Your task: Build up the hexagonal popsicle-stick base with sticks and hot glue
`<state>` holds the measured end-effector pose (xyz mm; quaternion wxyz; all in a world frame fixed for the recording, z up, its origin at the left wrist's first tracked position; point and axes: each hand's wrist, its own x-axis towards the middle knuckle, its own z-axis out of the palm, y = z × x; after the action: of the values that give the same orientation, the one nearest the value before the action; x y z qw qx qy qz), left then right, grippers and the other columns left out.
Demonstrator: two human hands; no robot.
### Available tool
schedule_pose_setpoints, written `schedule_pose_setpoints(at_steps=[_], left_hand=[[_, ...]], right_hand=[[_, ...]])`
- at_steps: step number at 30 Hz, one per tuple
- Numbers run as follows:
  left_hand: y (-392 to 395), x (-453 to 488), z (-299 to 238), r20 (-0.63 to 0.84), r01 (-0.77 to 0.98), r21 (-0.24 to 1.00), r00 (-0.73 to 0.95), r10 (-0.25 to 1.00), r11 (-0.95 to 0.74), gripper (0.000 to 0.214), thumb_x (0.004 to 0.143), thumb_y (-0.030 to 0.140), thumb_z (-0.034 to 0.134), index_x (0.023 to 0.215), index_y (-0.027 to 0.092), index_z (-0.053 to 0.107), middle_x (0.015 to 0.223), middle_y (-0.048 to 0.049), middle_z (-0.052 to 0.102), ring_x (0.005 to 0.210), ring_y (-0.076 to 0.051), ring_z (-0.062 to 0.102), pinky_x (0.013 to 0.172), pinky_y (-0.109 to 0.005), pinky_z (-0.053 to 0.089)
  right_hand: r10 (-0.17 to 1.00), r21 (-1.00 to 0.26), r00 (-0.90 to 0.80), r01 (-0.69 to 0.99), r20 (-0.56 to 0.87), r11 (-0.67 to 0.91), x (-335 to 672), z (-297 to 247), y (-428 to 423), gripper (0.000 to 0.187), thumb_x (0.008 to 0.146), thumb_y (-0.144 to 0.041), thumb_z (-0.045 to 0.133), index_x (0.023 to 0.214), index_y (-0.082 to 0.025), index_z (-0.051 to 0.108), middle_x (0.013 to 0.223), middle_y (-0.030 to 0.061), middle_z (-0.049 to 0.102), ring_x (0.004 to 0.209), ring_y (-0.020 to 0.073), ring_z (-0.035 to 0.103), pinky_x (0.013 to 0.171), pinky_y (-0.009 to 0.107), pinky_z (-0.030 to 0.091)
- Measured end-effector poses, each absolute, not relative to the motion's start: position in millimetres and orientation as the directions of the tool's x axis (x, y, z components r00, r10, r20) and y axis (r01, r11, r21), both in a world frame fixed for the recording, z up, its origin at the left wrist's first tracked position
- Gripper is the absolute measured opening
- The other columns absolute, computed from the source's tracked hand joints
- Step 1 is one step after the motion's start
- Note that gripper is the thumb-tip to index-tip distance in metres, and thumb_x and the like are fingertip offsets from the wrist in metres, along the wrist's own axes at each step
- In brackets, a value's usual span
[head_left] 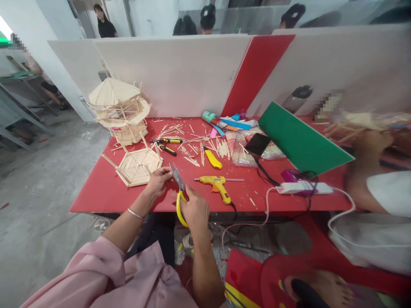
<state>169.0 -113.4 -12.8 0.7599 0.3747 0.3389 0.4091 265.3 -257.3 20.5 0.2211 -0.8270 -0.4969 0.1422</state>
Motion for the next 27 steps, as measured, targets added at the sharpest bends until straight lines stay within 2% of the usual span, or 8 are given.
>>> schedule_pose_setpoints(at_steps=[5, 11, 13, 16, 19, 22, 25, 27], left_hand=[[-116, 172, -9, -0.215, -0.361, 0.846, 0.443, 0.871, 0.393, 0.036, 0.052, 0.022, 0.096, 0.073, 0.013, 0.068, 0.059, 0.0022, 0.064, 0.052, -0.006, 0.055, 0.054, -0.019, 0.047], [-119, 171, -4, -0.191, -0.36, 0.858, 0.436, 0.879, 0.365, 0.031, 0.055, 0.021, 0.091, 0.072, 0.014, 0.066, 0.064, 0.0003, 0.066, 0.057, -0.009, 0.059, 0.057, -0.02, 0.048], [-119, 170, -7, -0.166, -0.27, 0.919, 0.398, 0.902, 0.288, 0.025, 0.062, 0.026, 0.087, 0.076, 0.015, 0.068, 0.062, 0.0, 0.065, 0.054, -0.011, 0.059, 0.056, -0.023, 0.047], [-116, 171, -15, -0.047, 0.038, 0.999, 0.309, 0.95, 0.037, 0.012, 0.074, 0.028, 0.074, 0.077, 0.017, 0.071, 0.063, -0.0019, 0.068, 0.057, -0.016, 0.062, 0.058, -0.027, 0.048], [-110, 175, -21, 0.04, 0.202, 0.974, 0.303, 0.952, -0.105, 0.003, 0.073, 0.018, 0.072, 0.07, 0.018, 0.073, 0.068, -0.0032, 0.071, 0.067, -0.019, 0.064, 0.067, -0.03, 0.049], [-105, 176, -23, 0.099, 0.265, 0.944, 0.343, 0.934, -0.197, 0.009, 0.068, 0.011, 0.075, 0.067, 0.02, 0.074, 0.071, -0.0031, 0.07, 0.074, -0.02, 0.062, 0.077, -0.032, 0.049], [-105, 173, -24, 0.15, 0.312, 0.908, 0.382, 0.912, -0.28, 0.014, 0.066, 0.008, 0.076, 0.074, 0.02, 0.076, 0.081, -0.0042, 0.069, 0.081, -0.021, 0.062, 0.084, -0.034, 0.049], [-104, 170, -25, 0.193, 0.39, 0.849, 0.402, 0.895, -0.358, 0.014, 0.072, 0.01, 0.073, 0.082, 0.019, 0.077, 0.089, -0.0061, 0.068, 0.084, -0.021, 0.062, 0.085, -0.034, 0.05]], right_hand=[[0.883, -0.488, 0.467, 0.759, -0.053, -0.43, 267, 25, -258, 0.048, 0.1, -0.05, 0.059, 0.139, -0.023, 0.066, 0.111, 0.0122, 0.079, 0.097, 0.0249, 0.075, 0.071, 0.027, 0.043], [0.857, -0.522, 0.51, 0.713, -0.071, -0.467, 268, 28, -262, 0.047, 0.1, -0.052, 0.057, 0.134, -0.022, 0.07, 0.097, 0.0123, 0.081, 0.086, 0.0239, 0.074, 0.066, 0.027, 0.038], [0.849, -0.548, 0.524, 0.692, -0.065, -0.47, 270, 30, -263, 0.047, 0.1, -0.052, 0.058, 0.136, -0.023, 0.069, 0.097, 0.0123, 0.081, 0.086, 0.0236, 0.074, 0.066, 0.027, 0.037], [0.827, -0.576, 0.557, 0.653, -0.074, -0.491, 274, 31, -264, 0.047, 0.1, -0.05, 0.058, 0.139, -0.026, 0.067, 0.095, 0.0107, 0.081, 0.084, 0.0233, 0.072, 0.065, 0.027, 0.035], [0.794, -0.565, 0.6, 0.625, -0.094, -0.539, 278, 31, -265, 0.048, 0.099, -0.05, 0.059, 0.141, -0.026, 0.066, 0.091, 0.0101, 0.08, 0.08, 0.0228, 0.07, 0.064, 0.027, 0.033], [0.781, -0.552, 0.617, 0.619, -0.099, -0.559, 279, 31, -265, 0.052, 0.098, -0.056, 0.059, 0.14, -0.026, 0.066, 0.089, 0.0103, 0.079, 0.076, 0.0224, 0.069, 0.062, 0.028, 0.03], [0.791, -0.572, 0.605, 0.618, -0.092, -0.539, 278, 32, -266, 0.052, 0.097, -0.057, 0.06, 0.139, -0.027, 0.067, 0.087, 0.0095, 0.078, 0.076, 0.0221, 0.068, 0.063, 0.028, 0.032], [0.797, -0.581, 0.598, 0.619, -0.088, -0.529, 277, 33, -267, 0.05, 0.097, -0.056, 0.061, 0.137, -0.027, 0.068, 0.087, 0.0096, 0.078, 0.077, 0.0223, 0.069, 0.064, 0.028, 0.034]])
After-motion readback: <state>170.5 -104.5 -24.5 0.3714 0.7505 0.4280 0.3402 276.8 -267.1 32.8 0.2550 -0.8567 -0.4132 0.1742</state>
